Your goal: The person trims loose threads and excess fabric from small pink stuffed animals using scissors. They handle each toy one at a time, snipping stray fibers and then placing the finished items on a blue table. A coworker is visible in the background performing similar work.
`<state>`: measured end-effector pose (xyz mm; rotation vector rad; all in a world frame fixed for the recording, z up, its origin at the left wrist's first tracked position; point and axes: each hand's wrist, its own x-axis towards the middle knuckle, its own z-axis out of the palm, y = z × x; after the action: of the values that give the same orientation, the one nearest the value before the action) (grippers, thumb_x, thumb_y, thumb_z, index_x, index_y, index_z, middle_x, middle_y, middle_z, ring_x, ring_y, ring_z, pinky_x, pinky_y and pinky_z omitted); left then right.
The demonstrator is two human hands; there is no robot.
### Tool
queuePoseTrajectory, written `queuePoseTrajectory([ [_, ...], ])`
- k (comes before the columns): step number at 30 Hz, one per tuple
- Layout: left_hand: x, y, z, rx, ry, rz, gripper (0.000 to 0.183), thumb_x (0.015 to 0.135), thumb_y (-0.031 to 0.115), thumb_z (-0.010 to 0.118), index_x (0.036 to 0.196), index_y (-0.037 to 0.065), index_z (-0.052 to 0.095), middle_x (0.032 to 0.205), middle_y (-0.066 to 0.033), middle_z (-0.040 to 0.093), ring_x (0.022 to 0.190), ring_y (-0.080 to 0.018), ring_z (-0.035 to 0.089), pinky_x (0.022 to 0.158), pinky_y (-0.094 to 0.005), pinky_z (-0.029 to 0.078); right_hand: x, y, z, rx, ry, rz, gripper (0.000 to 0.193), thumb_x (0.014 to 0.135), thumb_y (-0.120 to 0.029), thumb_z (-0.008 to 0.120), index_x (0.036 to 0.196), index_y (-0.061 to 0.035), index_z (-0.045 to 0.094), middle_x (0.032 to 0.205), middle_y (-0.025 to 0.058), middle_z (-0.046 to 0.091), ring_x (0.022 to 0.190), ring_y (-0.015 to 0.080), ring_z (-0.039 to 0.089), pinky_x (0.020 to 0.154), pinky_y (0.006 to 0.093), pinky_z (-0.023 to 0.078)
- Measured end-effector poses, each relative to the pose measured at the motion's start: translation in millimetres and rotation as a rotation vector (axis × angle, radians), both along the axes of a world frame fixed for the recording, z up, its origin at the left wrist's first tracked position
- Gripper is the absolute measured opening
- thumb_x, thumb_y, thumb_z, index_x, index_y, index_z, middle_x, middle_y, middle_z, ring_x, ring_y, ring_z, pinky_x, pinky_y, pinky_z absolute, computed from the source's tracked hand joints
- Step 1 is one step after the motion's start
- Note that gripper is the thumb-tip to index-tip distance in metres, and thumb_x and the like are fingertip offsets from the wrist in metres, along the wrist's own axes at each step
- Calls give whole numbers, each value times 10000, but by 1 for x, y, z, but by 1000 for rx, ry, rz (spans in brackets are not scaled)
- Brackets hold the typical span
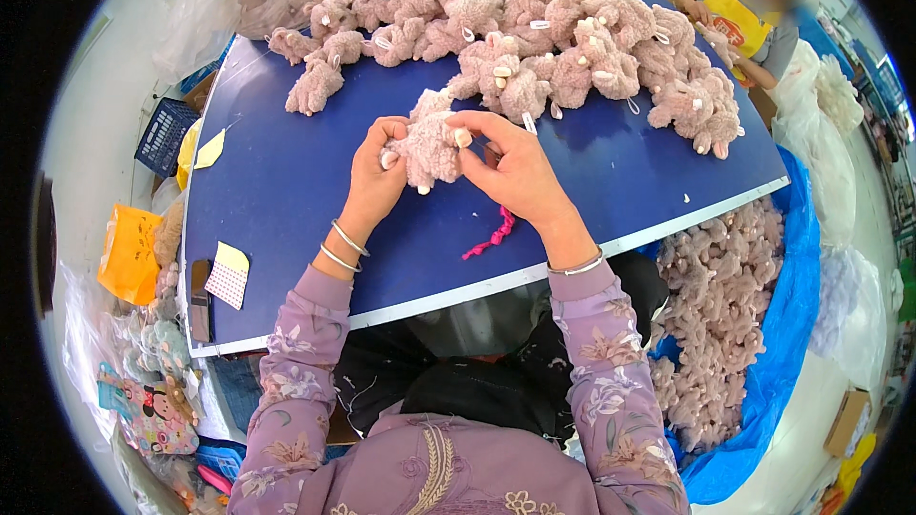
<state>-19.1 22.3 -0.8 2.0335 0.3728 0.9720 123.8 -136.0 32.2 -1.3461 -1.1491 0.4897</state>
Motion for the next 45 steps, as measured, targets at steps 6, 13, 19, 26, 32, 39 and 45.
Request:
queuePoseTrajectory([
  [6,0,-2,0,-271,48,-39,222,757,-83,556,943,37,530,976,-63,571,871,-162,542,791,-265,436,-4,3,2,13,-16,-44,264,812,-14,680,1070,-60,643,803,-66,530,615,4,377,523,176,300],
  [13,2,-8,5,163,-13,35,221,760,-83,582,881,47,451,996,-59,557,930,-176,528,847,-246,417,-5,6,-2,-43,-4,-236,184,813,-84,735,917,-10,602,728,-23,604,644,24,483,561,192,397],
  [19,3,-1,-7,26,-26,20,281,691,-127,538,884,48,433,985,-98,551,937,-266,512,840,-304,419,-13,6,2,121,96,-138,222,817,-83,732,948,-17,566,719,-28,587,644,14,472,549,178,365],
  [26,5,-3,-5,12,-45,92,265,703,-120,541,873,48,426,981,-101,546,918,-269,519,829,-322,428,-9,5,-11,31,103,-110,191,844,-142,708,932,-2,612,734,-23,596,616,17,424,536,192,351],
  [32,3,-4,-1,103,-26,144,264,696,-117,536,870,48,424,987,-108,539,923,-292,517,833,-346,435,-20,5,-6,-70,18,-50,194,815,-146,718,922,-5,638,726,-28,593,565,28,395,512,212,354],
  [39,1,-6,5,254,-31,196,284,660,-109,567,853,57,441,1040,-122,525,1004,-325,483,883,-389,409,-20,7,-8,-58,115,-57,157,834,-127,680,906,-15,597,757,-1,620,546,23,436,486,200,347],
  [45,0,-31,28,574,-104,73,235,708,-49,632,868,60,498,1177,-144,519,1138,-330,472,980,-379,369,-8,10,-10,45,663,-94,119,880,-87,602,895,-49,490,735,67,630,439,39,385,388,209,333],
])
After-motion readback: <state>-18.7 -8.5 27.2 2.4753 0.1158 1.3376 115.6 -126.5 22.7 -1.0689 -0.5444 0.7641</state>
